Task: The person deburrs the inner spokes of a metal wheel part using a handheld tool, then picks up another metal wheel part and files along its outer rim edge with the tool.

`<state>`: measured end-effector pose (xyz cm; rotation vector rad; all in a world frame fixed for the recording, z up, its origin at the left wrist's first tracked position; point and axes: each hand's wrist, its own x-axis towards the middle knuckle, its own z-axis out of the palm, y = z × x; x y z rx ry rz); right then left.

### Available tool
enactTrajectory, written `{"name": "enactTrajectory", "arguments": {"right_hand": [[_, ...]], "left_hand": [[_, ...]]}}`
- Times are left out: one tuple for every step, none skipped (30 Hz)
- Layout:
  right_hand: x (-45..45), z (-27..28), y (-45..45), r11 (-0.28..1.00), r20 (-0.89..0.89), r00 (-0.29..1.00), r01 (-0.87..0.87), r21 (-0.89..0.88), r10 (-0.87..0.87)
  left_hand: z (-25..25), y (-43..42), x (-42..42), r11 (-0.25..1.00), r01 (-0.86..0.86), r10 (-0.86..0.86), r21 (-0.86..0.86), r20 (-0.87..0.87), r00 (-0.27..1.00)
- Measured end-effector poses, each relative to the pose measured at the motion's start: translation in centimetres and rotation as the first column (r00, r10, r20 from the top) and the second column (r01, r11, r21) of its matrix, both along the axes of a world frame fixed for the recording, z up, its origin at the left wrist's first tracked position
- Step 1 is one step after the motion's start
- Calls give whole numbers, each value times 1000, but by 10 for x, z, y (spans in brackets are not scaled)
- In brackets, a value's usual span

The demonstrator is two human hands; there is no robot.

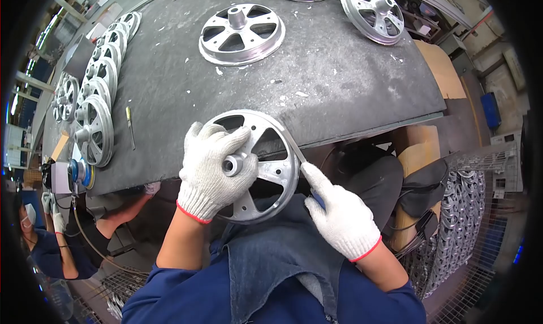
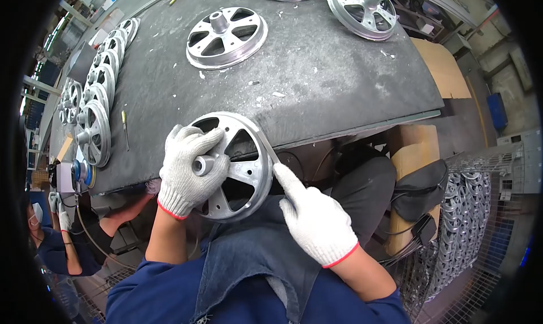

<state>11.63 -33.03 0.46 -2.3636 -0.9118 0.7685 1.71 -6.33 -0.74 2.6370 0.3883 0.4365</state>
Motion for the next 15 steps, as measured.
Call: {"name": "enactTrajectory", "arguments": {"right_hand": [[-3, 4, 1, 997, 57, 998, -14, -78, 19], [-6, 7, 2, 988, 111, 993, -23, -156, 41], [-7, 8, 3, 987, 110, 993, -20, -157, 38], [-6, 9, 4, 982, 133, 990, -27, -186, 52], [-6, 10, 4, 976, 154, 986, -32, -215, 66], [-3, 9, 4, 976, 154, 986, -27, -215, 61], [2, 6, 3, 991, 71, 997, -27, -132, 37], [6, 3, 1, 999, -14, 1000, -23, -48, 22], [9, -5, -3, 999, -14, 1000, -21, -48, 21], [14, -17, -7, 991, -74, 997, -5, 136, 16], [15, -22, -10, 950, -134, 991, 21, 313, 22], [17, -18, -9, 950, -135, 991, 22, 312, 21], [19, -9, -7, 966, -264, 964, 70, 249, -2], [20, -4, -5, 977, -387, 922, 110, 181, -32], [18, -5, -5, 977, -387, 922, 111, 182, -33]], "left_hand": [[0, 0, 0, 1000, 0, 0, -6, -9, 1000], [1, 0, 0, 1000, 1, -1, -7, -10, 1000], [2, 0, 0, 1000, -2, 2, -9, -9, 1000], [3, -1, 0, 1000, -5, 5, -11, -8, 1000], [1, -1, 0, 1000, 0, 0, -13, -9, 1000], [0, -1, -1, 1000, 0, 0, -3, 10, 1000], [-1, 0, 0, 1000, -2, 1, 7, 29, 1000], [-1, 0, 0, 1000, 1, -2, 7, 29, 1000], [0, 1, 0, 1000, 8, -8, 17, 23, 1000], [0, 1, 0, 1000, 12, -13, 27, 18, 1000], [1, 2, 0, 1000, 12, -13, 27, 18, 1000], [1, 3, 0, 1000, 26, -26, 15, 15, 1000], [1, 4, 1, 999, 40, -40, 2, 13, 999], [1, 6, 3, 999, 42, -42, 3, 14, 999], [1, 9, 4, 998, 54, -54, 18, 28, 998]]}}
